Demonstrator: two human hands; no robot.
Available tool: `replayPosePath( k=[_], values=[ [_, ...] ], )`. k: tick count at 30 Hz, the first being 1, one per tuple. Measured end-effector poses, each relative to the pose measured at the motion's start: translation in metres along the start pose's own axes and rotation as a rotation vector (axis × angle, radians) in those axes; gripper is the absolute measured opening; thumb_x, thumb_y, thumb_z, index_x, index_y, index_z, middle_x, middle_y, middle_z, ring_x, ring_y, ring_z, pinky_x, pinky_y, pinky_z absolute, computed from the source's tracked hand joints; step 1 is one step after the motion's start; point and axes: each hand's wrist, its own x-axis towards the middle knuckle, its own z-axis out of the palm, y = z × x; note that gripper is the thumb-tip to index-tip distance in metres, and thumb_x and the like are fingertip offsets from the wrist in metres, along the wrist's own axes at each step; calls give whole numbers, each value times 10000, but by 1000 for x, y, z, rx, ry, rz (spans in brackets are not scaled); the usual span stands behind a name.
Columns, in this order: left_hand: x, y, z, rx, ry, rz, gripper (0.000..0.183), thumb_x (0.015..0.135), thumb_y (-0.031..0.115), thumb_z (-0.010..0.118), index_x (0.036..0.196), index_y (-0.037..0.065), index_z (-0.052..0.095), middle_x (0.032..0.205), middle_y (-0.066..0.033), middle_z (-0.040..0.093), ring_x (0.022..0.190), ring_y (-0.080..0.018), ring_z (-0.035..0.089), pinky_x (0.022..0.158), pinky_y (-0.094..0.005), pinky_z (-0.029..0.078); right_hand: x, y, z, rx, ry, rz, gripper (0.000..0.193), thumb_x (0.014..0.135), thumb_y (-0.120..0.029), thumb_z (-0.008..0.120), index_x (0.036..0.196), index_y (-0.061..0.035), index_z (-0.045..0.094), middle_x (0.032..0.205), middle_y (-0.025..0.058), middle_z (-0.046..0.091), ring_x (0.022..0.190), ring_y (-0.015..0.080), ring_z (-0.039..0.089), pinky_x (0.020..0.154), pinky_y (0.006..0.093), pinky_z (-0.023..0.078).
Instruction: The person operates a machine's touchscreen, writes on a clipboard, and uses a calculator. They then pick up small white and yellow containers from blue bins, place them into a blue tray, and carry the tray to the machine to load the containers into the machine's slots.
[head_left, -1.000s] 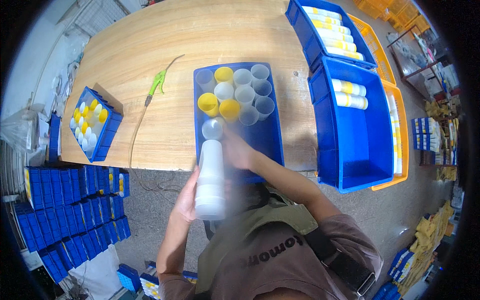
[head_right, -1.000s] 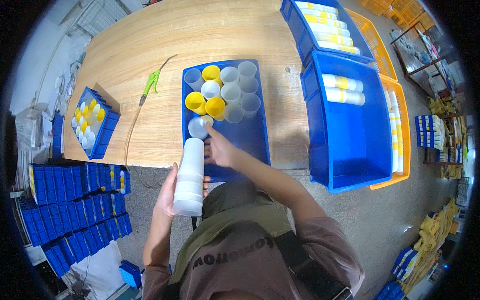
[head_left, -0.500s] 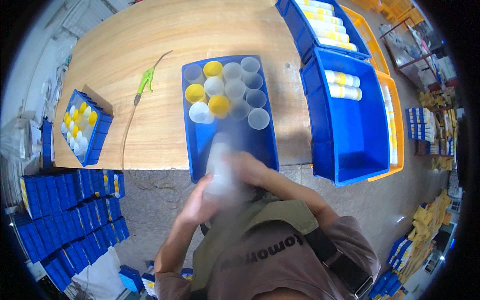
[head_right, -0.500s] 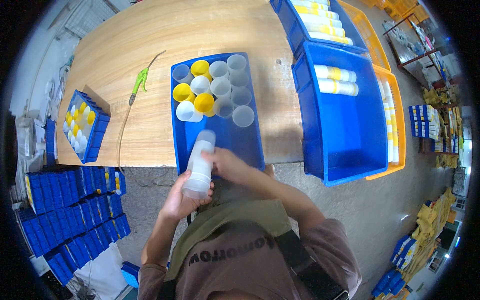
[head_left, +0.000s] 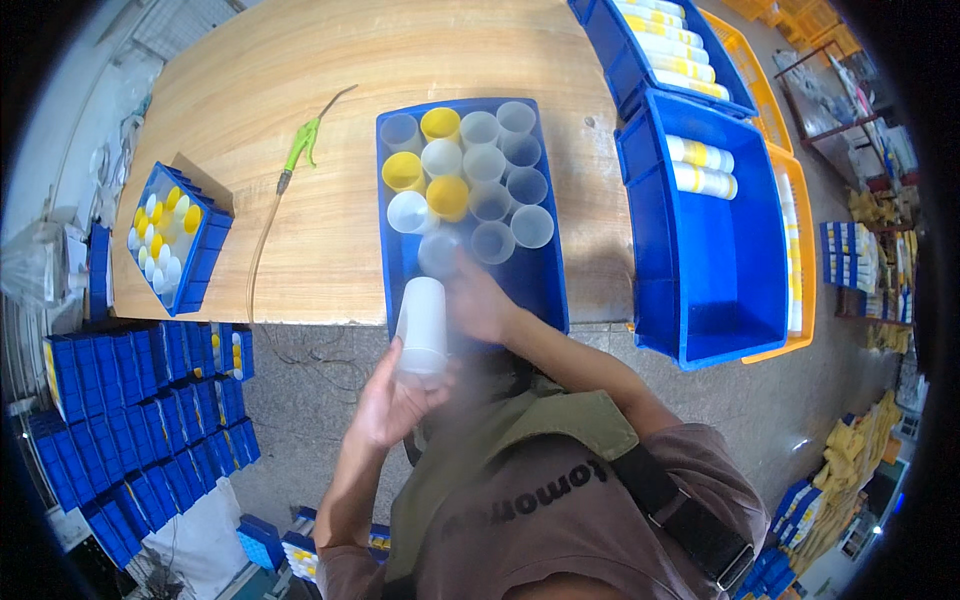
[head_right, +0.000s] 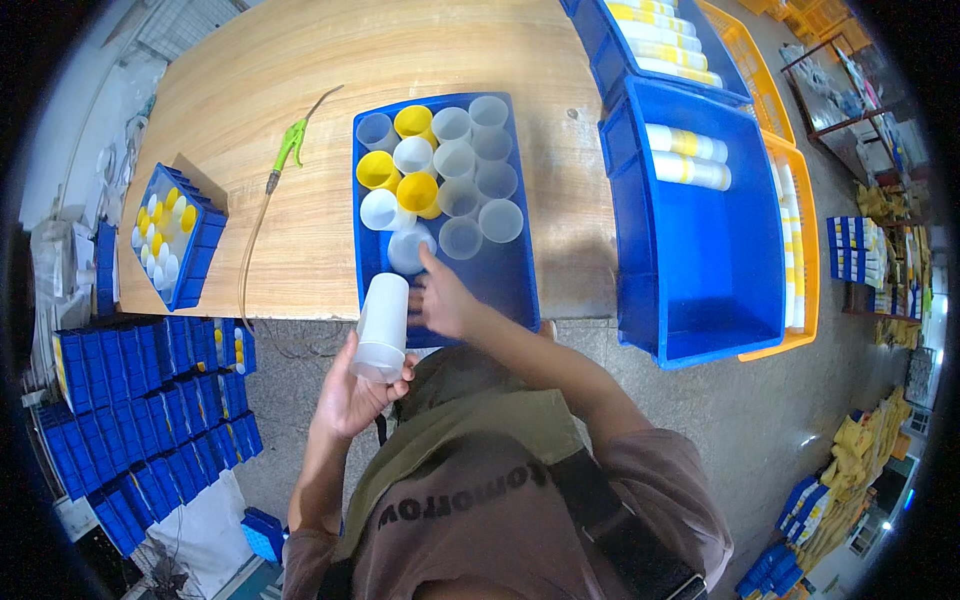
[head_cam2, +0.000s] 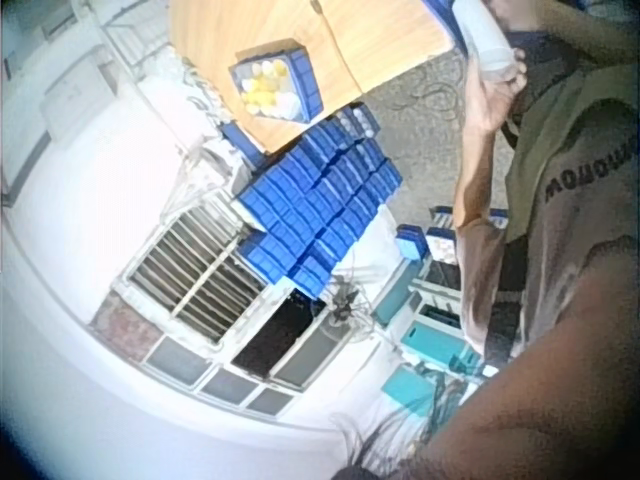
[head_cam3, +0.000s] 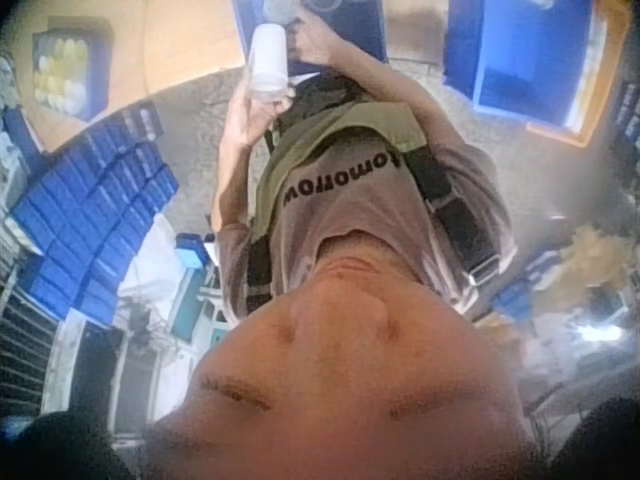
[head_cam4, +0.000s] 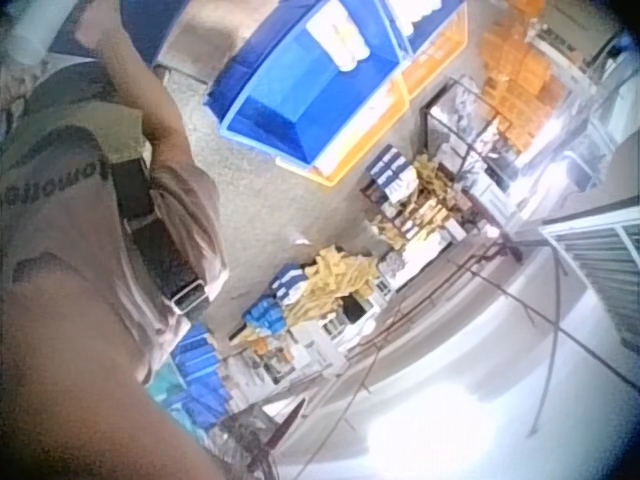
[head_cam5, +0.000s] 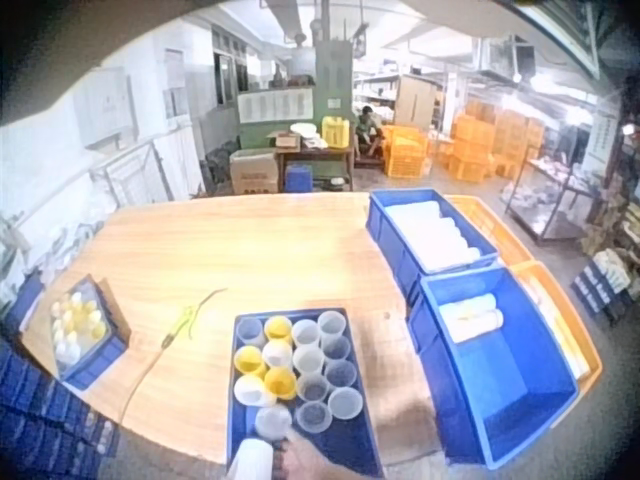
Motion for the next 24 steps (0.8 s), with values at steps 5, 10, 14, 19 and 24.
replayPosePath(
  k=[5, 10, 14, 19, 24],
  values=[
    [-18, -12, 20, 111, 4, -168, 709, 990, 495, 451, 1438, -27, 280, 1290, -322, 512, 927, -253, 640, 776, -328, 558, -41, 21, -29, -115, 11, -27, 483, 979, -407, 540, 1277, -30, 493, 1138, 117, 616, 1086, 249, 598, 939, 385, 468],
    [-3, -7, 15, -28, 13, -103, 654, 987, 456, 478, 1411, -21, 336, 1284, -314, 501, 908, -256, 636, 774, -326, 557, -71, -18, -55, 570, 319, 12, 532, 1022, -433, 436, 1359, -22, 435, 1354, 199, 492, 1263, 329, 476, 1084, 440, 379],
    [66, 6, -15, -237, 105, 80, 594, 970, 441, 542, 1272, -66, 475, 1205, -296, 543, 996, -327, 605, 848, -355, 556, -142, -44, -59, 126, 108, 0, 562, 1008, -430, 481, 1423, -63, 392, 1337, 222, 526, 1200, 338, 549, 997, 446, 472],
    [111, 14, -29, -609, 197, 103, 844, 905, 388, 675, 1368, -176, 251, 1307, -259, 448, 1195, -379, 505, 1012, -417, 494, -192, -164, -147, -1229, 726, -998, 251, 951, -136, 581, 1179, -43, 626, 1019, 88, 714, 878, 262, 700, 811, 389, 541],
    [98, -8, -22, -207, 301, 31, 587, 949, 326, 612, 1279, -113, 404, 1273, -210, 518, 1145, -313, 553, 967, -388, 498, -161, -255, -298, -2245, 1215, -635, 474, 752, -166, 776, 1180, -87, 586, 1126, 95, 667, 1062, 295, 625, 927, 433, 471]
  ],
)
